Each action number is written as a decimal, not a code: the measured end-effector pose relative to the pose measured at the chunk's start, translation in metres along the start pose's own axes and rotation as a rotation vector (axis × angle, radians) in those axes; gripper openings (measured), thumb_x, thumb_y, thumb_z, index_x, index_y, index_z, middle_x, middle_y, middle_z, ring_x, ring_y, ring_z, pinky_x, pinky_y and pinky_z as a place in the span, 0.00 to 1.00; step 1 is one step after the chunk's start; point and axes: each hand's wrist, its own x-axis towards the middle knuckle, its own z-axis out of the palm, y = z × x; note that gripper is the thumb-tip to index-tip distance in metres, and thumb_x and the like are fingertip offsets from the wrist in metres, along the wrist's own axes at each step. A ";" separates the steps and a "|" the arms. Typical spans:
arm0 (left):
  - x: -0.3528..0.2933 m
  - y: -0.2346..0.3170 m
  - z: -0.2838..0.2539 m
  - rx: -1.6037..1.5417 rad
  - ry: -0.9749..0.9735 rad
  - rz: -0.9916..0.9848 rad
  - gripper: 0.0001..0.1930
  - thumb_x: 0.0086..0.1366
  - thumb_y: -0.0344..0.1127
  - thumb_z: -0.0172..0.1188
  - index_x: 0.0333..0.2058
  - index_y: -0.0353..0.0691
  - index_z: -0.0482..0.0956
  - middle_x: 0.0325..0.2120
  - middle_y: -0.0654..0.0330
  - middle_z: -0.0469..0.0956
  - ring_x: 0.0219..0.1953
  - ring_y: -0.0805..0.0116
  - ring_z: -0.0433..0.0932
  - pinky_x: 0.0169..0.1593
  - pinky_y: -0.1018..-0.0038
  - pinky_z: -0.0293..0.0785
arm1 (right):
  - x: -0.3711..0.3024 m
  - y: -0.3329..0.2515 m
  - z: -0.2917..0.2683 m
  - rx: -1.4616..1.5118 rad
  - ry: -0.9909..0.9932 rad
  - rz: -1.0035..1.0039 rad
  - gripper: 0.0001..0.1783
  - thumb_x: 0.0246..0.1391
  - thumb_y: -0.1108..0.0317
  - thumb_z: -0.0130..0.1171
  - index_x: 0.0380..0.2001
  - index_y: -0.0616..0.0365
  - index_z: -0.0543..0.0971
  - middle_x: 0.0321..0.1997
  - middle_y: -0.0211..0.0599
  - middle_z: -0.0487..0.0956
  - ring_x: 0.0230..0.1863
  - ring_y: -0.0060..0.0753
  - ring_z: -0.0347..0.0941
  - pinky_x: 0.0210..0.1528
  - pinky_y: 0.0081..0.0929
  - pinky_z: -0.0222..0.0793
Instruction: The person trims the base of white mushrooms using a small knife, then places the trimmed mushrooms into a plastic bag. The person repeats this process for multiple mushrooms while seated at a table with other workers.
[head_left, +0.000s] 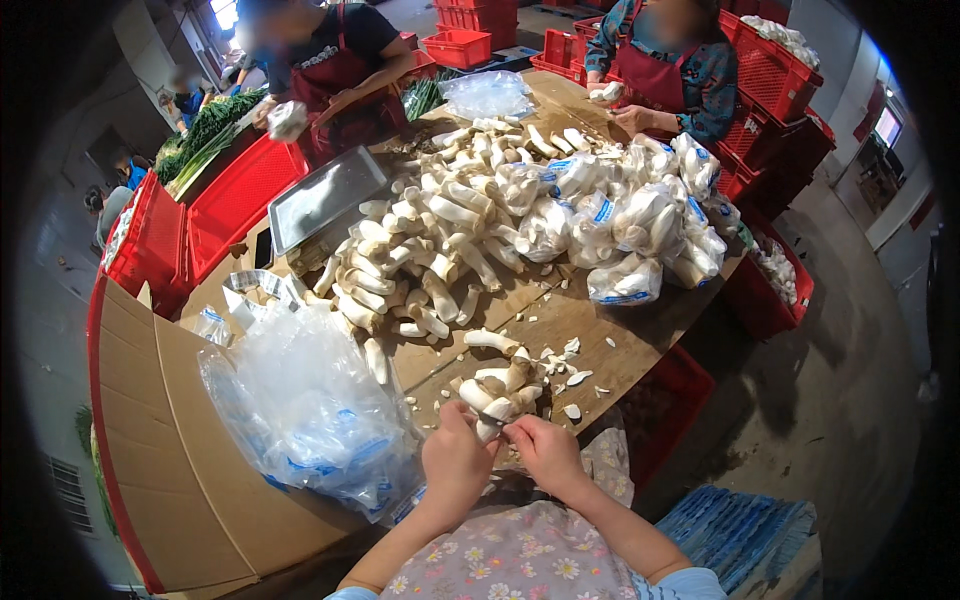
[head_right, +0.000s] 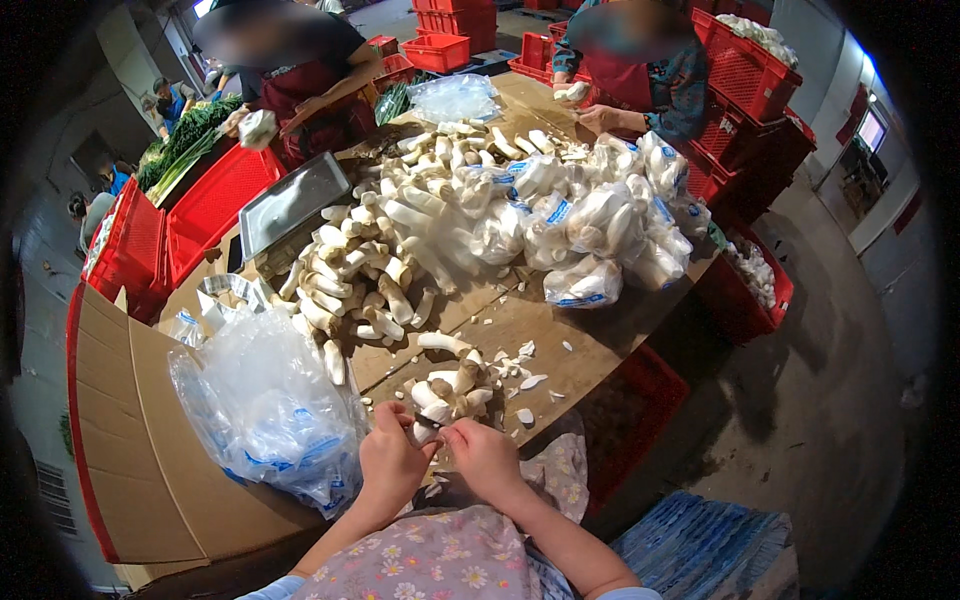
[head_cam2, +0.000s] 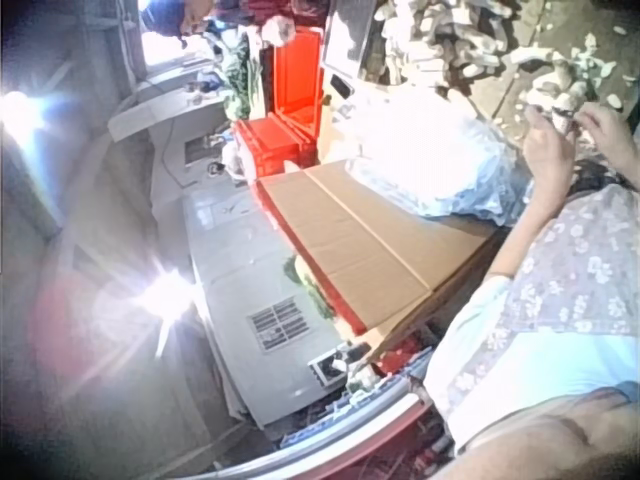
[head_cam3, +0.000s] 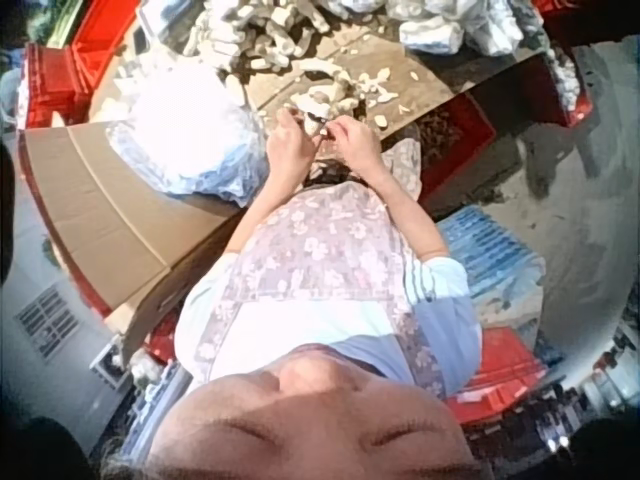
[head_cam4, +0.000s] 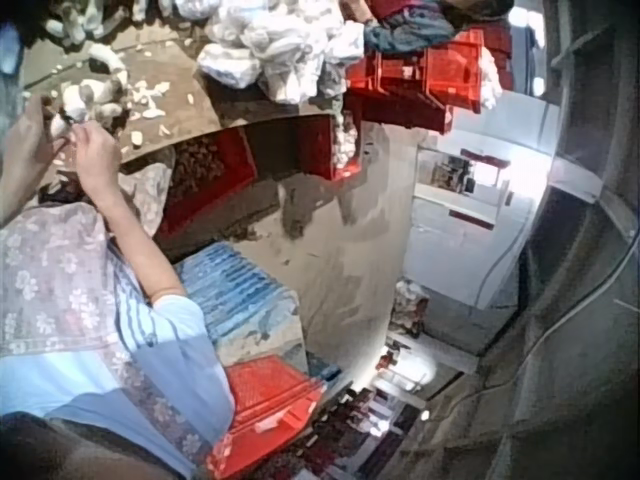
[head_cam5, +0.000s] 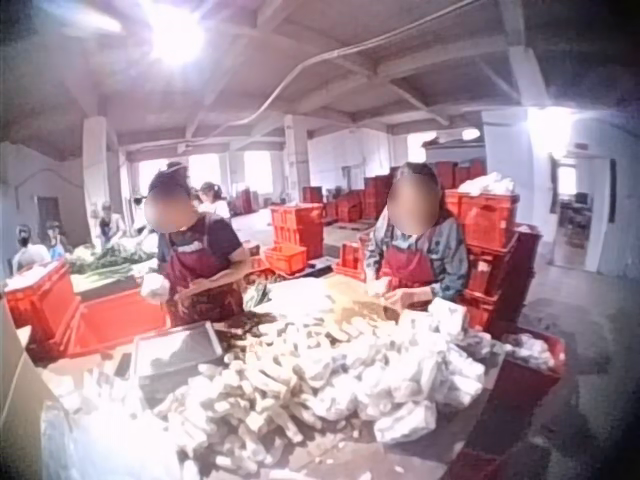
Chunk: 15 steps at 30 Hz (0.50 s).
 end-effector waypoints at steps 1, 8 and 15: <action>0.000 0.000 0.000 -0.001 0.003 0.005 0.31 0.43 0.35 0.73 0.43 0.34 0.63 0.28 0.52 0.79 0.28 0.49 0.79 0.30 0.60 0.74 | 0.001 0.002 0.000 0.017 0.001 0.010 0.14 0.57 0.57 0.54 0.30 0.57 0.78 0.25 0.45 0.77 0.28 0.51 0.75 0.28 0.40 0.68; -0.001 -0.003 0.000 -0.005 -0.014 -0.022 0.32 0.41 0.35 0.74 0.41 0.37 0.63 0.28 0.53 0.78 0.30 0.48 0.78 0.31 0.60 0.73 | 0.016 0.040 -0.014 0.060 0.104 0.168 0.15 0.57 0.62 0.54 0.26 0.65 0.77 0.19 0.36 0.75 0.22 0.24 0.68 0.27 0.27 0.65; 0.001 -0.002 0.003 0.107 -0.025 0.003 0.29 0.42 0.37 0.73 0.39 0.38 0.65 0.24 0.51 0.77 0.29 0.47 0.77 0.29 0.59 0.71 | 0.005 0.005 -0.009 0.099 -0.119 0.066 0.16 0.56 0.55 0.54 0.31 0.59 0.78 0.26 0.46 0.77 0.28 0.48 0.75 0.30 0.36 0.68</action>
